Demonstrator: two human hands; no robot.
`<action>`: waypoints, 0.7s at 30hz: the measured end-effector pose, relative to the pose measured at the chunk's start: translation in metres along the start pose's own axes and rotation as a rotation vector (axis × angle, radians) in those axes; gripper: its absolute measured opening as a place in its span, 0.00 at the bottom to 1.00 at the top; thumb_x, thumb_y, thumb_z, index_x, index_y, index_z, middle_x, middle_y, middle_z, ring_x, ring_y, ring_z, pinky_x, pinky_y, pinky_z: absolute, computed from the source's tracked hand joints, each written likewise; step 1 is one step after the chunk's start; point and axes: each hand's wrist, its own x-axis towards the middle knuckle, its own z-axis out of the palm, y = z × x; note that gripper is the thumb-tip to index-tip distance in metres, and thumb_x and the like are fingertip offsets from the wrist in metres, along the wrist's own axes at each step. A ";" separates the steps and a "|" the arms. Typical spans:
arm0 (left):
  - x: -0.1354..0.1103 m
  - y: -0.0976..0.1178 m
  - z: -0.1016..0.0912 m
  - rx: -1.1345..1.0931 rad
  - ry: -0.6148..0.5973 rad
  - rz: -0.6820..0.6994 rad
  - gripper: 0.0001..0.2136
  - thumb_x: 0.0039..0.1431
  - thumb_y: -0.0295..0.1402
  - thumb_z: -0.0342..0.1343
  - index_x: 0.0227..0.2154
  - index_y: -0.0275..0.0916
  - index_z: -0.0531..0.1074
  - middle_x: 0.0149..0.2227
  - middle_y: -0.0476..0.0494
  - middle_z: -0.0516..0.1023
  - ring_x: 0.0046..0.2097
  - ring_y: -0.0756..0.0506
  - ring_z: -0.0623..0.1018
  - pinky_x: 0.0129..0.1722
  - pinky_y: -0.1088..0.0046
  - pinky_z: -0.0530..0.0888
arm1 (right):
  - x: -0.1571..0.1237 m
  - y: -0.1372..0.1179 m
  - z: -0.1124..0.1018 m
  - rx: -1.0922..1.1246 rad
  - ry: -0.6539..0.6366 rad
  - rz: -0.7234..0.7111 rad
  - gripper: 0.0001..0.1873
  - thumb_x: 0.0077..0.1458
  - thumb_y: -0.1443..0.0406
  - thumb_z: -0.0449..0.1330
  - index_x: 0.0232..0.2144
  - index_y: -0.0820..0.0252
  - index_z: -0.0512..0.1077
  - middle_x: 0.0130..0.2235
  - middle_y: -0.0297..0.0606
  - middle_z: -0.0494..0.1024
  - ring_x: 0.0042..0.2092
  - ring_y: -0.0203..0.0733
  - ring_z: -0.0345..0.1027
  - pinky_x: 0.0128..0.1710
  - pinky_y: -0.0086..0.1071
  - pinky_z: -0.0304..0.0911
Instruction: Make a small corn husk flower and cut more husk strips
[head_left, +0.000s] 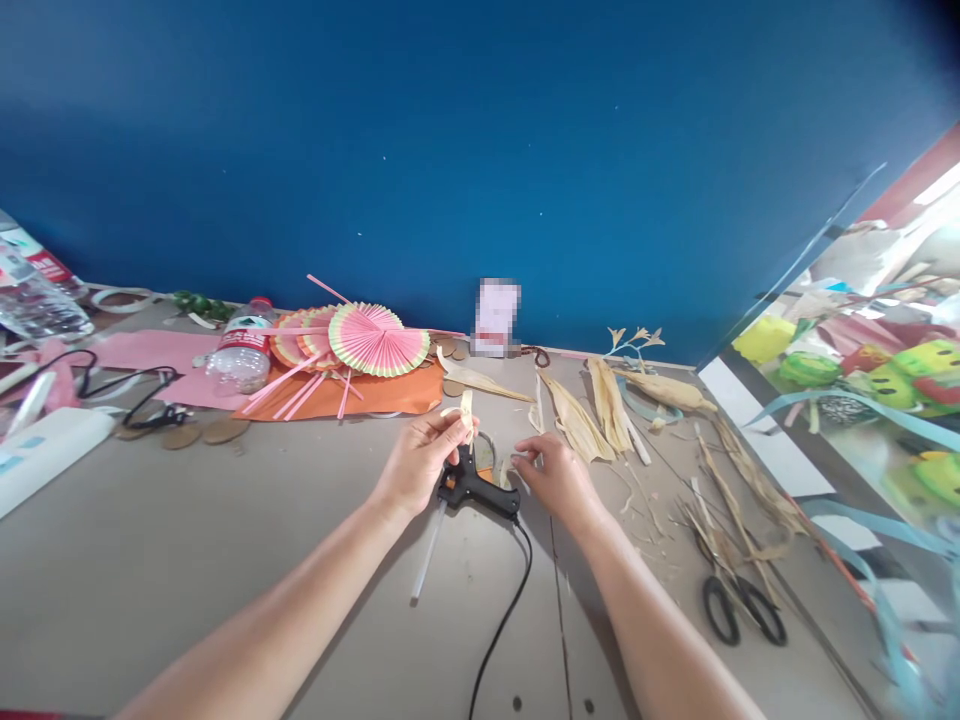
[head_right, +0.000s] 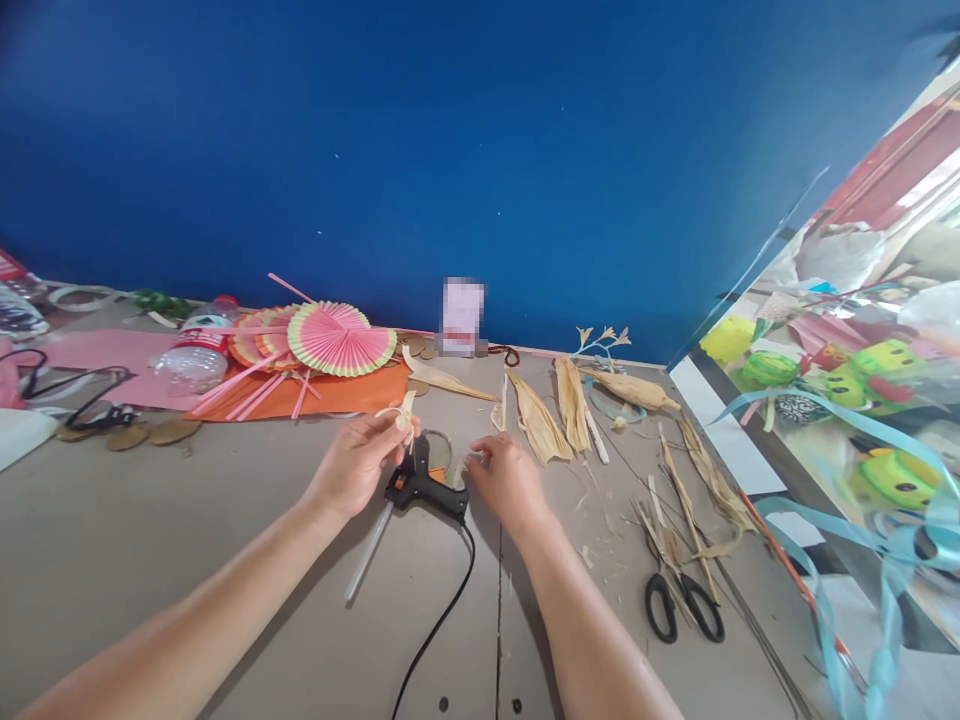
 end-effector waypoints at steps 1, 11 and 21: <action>0.000 -0.001 0.001 0.003 -0.006 0.000 0.11 0.47 0.38 0.56 0.23 0.33 0.70 0.27 0.48 0.68 0.22 0.56 0.62 0.21 0.80 0.60 | 0.000 0.000 0.003 0.004 -0.001 0.000 0.08 0.43 0.66 0.57 0.29 0.59 0.73 0.28 0.36 0.70 0.31 0.40 0.63 0.31 0.31 0.55; -0.001 -0.002 0.002 -0.010 -0.028 -0.015 0.11 0.47 0.39 0.56 0.22 0.33 0.69 0.24 0.49 0.66 0.22 0.56 0.62 0.19 0.81 0.60 | 0.006 -0.004 0.014 0.153 0.050 -0.065 0.05 0.44 0.69 0.55 0.20 0.59 0.69 0.22 0.33 0.70 0.27 0.36 0.61 0.28 0.29 0.56; -0.006 -0.005 0.008 0.023 -0.206 -0.140 0.15 0.49 0.42 0.53 0.29 0.33 0.72 0.20 0.49 0.66 0.20 0.55 0.62 0.17 0.81 0.57 | -0.014 -0.033 -0.005 0.734 0.180 -0.140 0.03 0.48 0.65 0.56 0.28 0.59 0.68 0.28 0.36 0.73 0.34 0.39 0.68 0.38 0.34 0.61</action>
